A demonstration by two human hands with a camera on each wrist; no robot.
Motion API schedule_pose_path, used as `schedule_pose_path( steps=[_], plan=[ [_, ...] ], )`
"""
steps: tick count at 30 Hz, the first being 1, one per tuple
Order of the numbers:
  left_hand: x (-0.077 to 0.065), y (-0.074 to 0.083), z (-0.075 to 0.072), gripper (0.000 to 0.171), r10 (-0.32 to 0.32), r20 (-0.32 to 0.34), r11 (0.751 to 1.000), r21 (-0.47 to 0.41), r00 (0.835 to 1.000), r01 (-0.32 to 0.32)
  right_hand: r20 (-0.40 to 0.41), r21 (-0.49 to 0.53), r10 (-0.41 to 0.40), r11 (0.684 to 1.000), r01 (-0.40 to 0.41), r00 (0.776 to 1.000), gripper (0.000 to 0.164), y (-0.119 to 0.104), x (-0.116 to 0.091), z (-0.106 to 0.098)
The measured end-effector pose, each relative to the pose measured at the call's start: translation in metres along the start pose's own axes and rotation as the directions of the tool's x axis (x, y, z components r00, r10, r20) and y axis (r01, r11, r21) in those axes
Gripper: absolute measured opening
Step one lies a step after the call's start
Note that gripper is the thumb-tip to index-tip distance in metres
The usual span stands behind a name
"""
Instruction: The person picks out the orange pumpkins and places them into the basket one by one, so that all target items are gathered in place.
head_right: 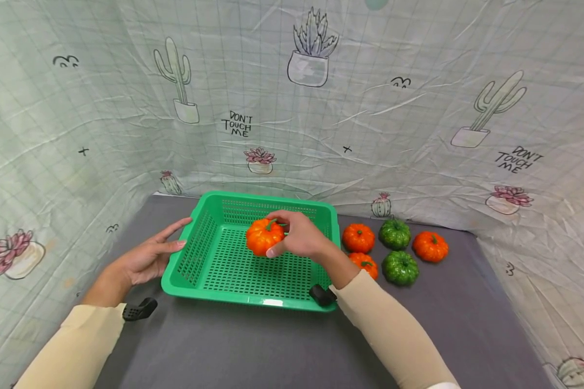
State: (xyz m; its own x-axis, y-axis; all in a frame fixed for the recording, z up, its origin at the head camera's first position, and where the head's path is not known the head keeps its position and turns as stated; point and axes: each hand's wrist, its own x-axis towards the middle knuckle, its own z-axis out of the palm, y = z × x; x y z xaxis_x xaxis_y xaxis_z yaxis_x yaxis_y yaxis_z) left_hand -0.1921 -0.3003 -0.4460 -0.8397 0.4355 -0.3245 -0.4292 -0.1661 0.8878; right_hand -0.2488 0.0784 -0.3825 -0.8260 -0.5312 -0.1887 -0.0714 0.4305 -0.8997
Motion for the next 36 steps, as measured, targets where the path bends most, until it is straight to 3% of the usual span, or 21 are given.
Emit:
schedule_pose_path(
  steps=[23, 36],
  plan=[
    [0.000, 0.000, -0.001, 0.078, 0.000, -0.007, 1.000, 0.004, 1.000, 0.000, 0.024, -0.060, -0.003, 0.998, 0.004, 1.000, 0.075, -0.004, 0.027, 0.016],
    [0.000, -0.001, -0.001, 0.077, 0.005, 0.002, 1.000, -0.018, 1.000, -0.005, 0.025, -0.034, 0.002, 0.999, -0.001, 1.000, 0.076, -0.001, 0.042, 0.026]
  ],
)
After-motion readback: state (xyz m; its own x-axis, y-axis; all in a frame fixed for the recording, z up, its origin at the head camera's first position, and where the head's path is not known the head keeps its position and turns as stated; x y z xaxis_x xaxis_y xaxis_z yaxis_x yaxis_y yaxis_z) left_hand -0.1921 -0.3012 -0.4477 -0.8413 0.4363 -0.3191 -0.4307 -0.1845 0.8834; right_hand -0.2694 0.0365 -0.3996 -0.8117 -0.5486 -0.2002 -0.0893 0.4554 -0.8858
